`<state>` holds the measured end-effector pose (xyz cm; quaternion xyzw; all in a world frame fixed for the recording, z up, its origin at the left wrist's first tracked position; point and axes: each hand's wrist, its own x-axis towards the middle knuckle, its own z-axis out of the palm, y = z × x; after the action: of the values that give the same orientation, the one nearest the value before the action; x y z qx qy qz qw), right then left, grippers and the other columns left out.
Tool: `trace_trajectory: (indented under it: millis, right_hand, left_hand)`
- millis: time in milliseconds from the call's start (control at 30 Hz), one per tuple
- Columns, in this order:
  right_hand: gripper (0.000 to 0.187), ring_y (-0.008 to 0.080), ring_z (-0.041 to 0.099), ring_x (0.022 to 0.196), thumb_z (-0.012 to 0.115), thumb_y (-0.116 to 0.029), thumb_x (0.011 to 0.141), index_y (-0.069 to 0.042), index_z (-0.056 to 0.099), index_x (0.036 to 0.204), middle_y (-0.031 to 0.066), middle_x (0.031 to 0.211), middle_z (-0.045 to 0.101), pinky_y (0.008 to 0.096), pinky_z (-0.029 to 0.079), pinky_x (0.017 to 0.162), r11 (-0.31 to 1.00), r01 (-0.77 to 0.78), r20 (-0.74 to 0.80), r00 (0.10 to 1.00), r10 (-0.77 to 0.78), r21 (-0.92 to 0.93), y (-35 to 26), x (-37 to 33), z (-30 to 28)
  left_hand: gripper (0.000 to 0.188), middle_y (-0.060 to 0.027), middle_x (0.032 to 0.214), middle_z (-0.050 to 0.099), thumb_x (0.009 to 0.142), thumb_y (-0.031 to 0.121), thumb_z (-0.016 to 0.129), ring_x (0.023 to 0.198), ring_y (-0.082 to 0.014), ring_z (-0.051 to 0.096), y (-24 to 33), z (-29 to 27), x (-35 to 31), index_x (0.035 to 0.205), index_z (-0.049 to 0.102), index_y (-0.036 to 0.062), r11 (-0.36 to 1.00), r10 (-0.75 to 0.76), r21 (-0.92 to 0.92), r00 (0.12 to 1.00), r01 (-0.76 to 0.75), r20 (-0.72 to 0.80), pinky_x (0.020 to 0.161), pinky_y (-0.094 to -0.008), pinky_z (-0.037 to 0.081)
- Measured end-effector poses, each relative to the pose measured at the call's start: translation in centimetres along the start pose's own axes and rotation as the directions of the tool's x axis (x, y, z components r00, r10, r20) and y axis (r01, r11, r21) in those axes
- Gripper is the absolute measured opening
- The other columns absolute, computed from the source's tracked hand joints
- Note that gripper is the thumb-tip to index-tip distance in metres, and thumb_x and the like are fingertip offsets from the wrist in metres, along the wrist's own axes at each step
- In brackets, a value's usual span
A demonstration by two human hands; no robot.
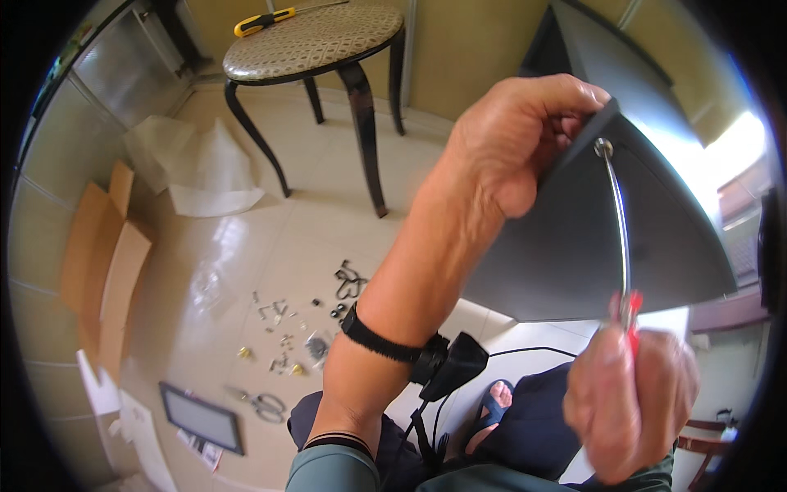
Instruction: The person assembles a dark gray cabinet by hand and using a screwdriver. They align a side panel with the base, insert screws into pre-drilled holes, and tighten them with a screwdriver.
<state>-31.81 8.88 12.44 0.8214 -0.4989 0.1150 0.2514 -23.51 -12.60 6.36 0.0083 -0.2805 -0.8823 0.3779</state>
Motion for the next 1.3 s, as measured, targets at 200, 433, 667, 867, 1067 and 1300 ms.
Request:
trace_trajectory:
  millis: [200,433,667,867,1067,1300]
  right_hand:
    - [0.036,0.0188,0.053,0.049,0.076,0.0,0.071,-0.003,0.068,0.106,0.0067,0.061,0.049,0.0316,0.05,0.045,0.865,0.114,-0.203,0.979,-0.015,0.489,1.6,2.2,3.0]
    - [0.01,0.0182,0.057,0.058,0.063,-0.001,0.078,-0.005,0.066,0.087,0.0075,0.065,0.055,0.0301,0.057,0.056,0.792,0.102,-0.259,0.963,0.073,0.602,1.8,3.3,5.2]
    - [0.018,0.0262,0.066,0.074,0.065,-0.009,0.083,-0.005,0.064,0.1,0.016,0.087,0.064,0.0346,0.06,0.072,0.701,-0.017,-0.024,0.999,0.049,0.713,3.1,2.9,3.3]
    - [0.03,0.0322,0.07,0.087,0.064,-0.01,0.081,0.0,0.059,0.109,0.023,0.101,0.065,0.0371,0.061,0.072,0.572,-0.161,0.182,0.983,0.021,0.805,4.1,3.6,0.3]
    - [0.034,0.032,0.068,0.1,0.065,-0.011,0.082,0.001,0.057,0.113,0.0222,0.104,0.066,0.0389,0.06,0.076,0.361,-0.361,0.348,0.932,0.102,0.86,3.3,4.0,-1.6]
    - [0.04,0.034,0.067,0.1,0.071,-0.009,0.078,-0.001,0.057,0.114,0.0206,0.111,0.064,0.0392,0.06,0.073,0.147,-0.528,0.486,0.838,0.248,0.836,2.3,5.4,-2.7]
  left_hand:
    - [0.013,-0.0071,0.079,0.068,0.084,0.012,0.066,0.071,-0.0152,0.063,0.9,1.1,-1.0,0.086,0.069,-0.0002,0.995,0.009,0.099,0.993,0.003,-0.122,0.071,-0.029,0.052]
    - [0.019,0.0013,0.069,0.06,0.079,0.013,0.075,0.063,-0.0063,0.053,1.1,0.2,-1.1,0.073,0.059,0.005,0.981,-0.111,0.131,0.968,0.143,-0.225,0.059,-0.0209,0.04]
    - [0.017,-0.0039,0.08,0.068,0.074,0.014,0.072,0.07,-0.0108,0.059,1.6,1.9,-1.1,0.082,0.066,-0.0005,0.97,-0.128,0.158,0.94,0.185,-0.315,0.067,-0.0245,0.046]
    - [0.016,-0.0036,0.085,0.068,0.074,0.012,0.07,0.079,-0.0136,0.059,3.3,3.4,-1.7,0.081,0.067,-0.0008,0.936,-0.209,0.171,0.876,0.308,-0.435,0.077,-0.0281,0.046]
    - [0.015,-0.006,0.096,0.068,0.078,0.011,0.068,0.09,-0.0157,0.059,3.6,4.6,-2.5,0.086,0.069,-0.0019,0.898,-0.201,0.226,0.81,0.377,-0.551,0.086,-0.0314,0.044]
    - [0.019,-0.0058,0.101,0.069,0.079,0.009,0.068,0.096,-0.016,0.061,3.7,4.4,-2.1,0.094,0.072,-0.0025,0.937,-0.224,0.124,0.832,0.327,-0.507,0.091,-0.0313,0.045]
